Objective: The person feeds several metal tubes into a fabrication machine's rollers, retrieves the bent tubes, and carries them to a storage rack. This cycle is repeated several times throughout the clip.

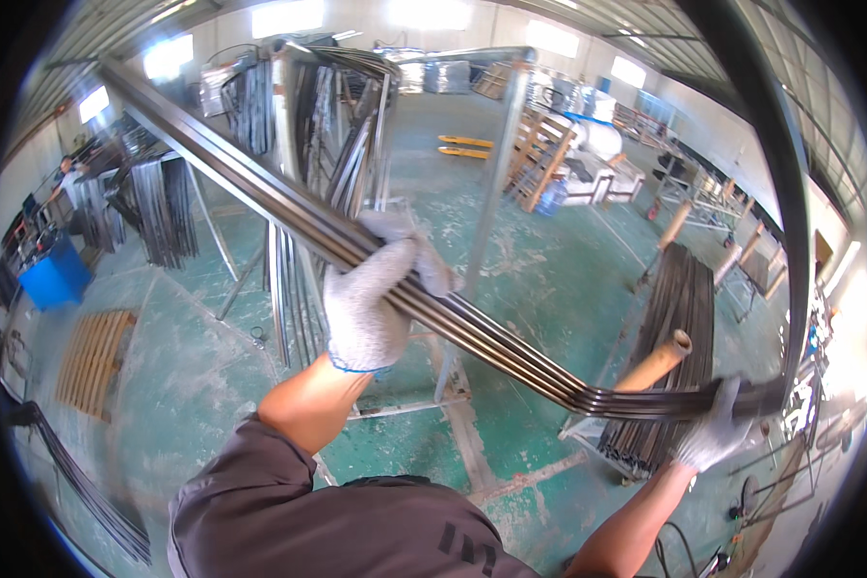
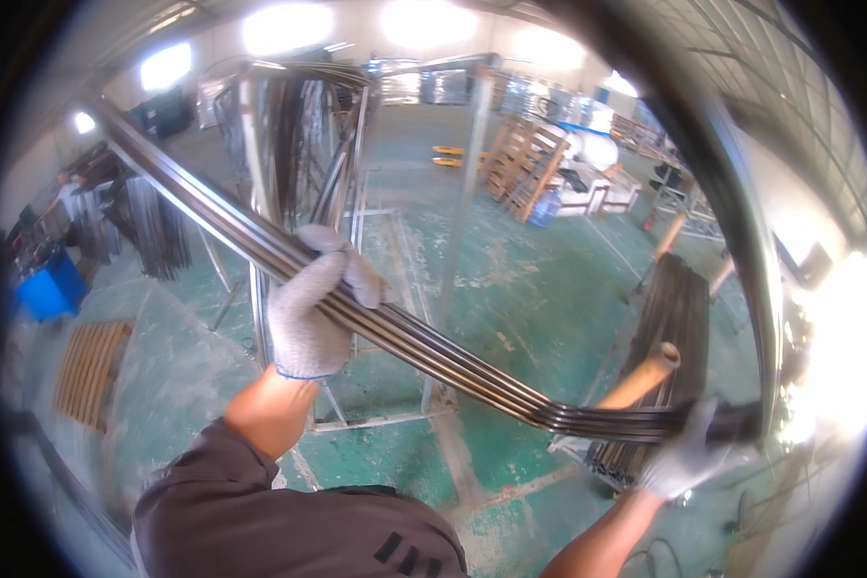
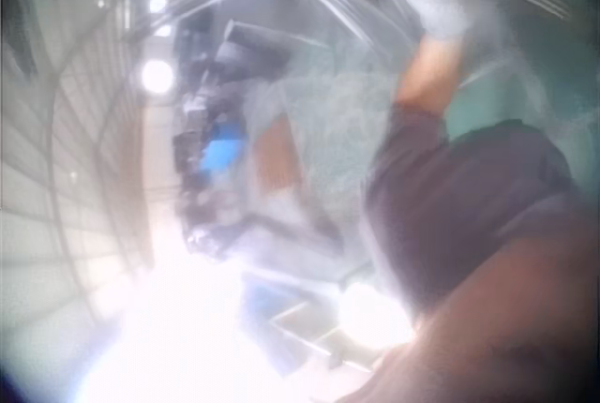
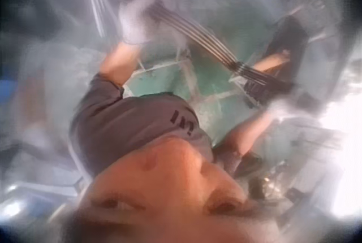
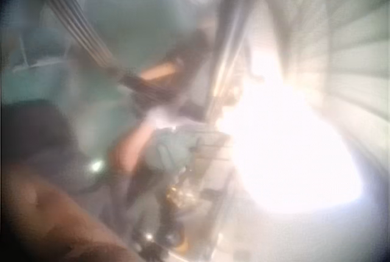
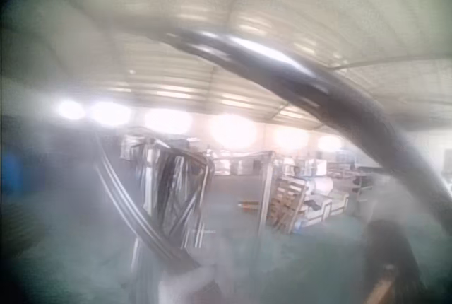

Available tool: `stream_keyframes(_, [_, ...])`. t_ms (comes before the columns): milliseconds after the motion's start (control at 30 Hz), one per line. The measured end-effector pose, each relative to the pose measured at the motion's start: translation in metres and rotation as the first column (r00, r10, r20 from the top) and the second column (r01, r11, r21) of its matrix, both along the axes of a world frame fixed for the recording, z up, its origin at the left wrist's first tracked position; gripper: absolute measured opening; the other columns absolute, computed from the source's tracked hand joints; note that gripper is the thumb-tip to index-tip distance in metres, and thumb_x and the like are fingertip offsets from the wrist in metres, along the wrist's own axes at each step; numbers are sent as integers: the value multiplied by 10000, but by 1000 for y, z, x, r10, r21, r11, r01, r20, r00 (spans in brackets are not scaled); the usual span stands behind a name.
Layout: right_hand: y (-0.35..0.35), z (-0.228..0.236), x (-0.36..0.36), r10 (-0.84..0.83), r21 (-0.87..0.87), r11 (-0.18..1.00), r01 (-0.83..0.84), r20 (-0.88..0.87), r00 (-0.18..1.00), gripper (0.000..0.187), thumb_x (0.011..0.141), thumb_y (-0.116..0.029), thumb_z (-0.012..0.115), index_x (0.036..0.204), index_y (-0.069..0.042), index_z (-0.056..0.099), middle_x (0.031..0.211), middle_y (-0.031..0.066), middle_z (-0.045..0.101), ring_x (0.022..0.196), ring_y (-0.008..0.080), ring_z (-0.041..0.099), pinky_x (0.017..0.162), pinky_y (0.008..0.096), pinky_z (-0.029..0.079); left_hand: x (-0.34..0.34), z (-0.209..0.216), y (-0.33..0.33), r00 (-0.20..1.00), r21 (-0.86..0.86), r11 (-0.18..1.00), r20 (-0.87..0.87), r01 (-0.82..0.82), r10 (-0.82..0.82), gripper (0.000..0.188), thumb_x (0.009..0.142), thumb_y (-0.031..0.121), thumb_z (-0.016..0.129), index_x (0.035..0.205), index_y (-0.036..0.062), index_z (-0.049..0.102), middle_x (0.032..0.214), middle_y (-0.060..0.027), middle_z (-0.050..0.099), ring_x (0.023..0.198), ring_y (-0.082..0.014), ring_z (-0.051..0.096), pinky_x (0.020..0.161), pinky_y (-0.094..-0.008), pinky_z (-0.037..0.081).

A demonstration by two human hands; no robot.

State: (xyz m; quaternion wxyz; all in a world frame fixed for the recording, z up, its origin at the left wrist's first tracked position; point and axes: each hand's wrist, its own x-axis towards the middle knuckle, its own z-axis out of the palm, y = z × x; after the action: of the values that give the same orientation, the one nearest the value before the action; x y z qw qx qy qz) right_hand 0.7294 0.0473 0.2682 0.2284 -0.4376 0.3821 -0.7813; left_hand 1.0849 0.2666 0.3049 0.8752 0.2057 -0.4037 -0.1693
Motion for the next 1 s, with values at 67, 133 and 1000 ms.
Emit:
stream_keyframes(67, [-19,38,43,168,-98,980,-171,-34,985,234,1024,-155,704,1157,31,658,979,65,688,824,142,641,730,301,549,22,-6,13,988,-14,999,-149,-39,36,148,972,96,599,1118,78,592,778,-138,653,719,-291,661,755,-488,572])
stream_keyframes(133, [-35,72,113,211,-242,938,-247,-164,964,194,1023,-162,698,1117,5,668,917,43,687,756,109,627,690,282,532,40,-12,33,950,-8,983,-258,-186,178,141,968,83,594,1109,84,586,799,-135,645,748,-287,648,768,-482,558])
stream_keyframes(1000, [17,218,763,-362,-610,625,-488,-780,511,266,947,-121,582,1115,-17,760,1118,306,725,1104,448,701,974,518,544,245,-43,97,829,549,622,412,-558,379,367,1026,335,718,1138,-8,654,1034,-146,735,922,-205,712,859,-361,584])
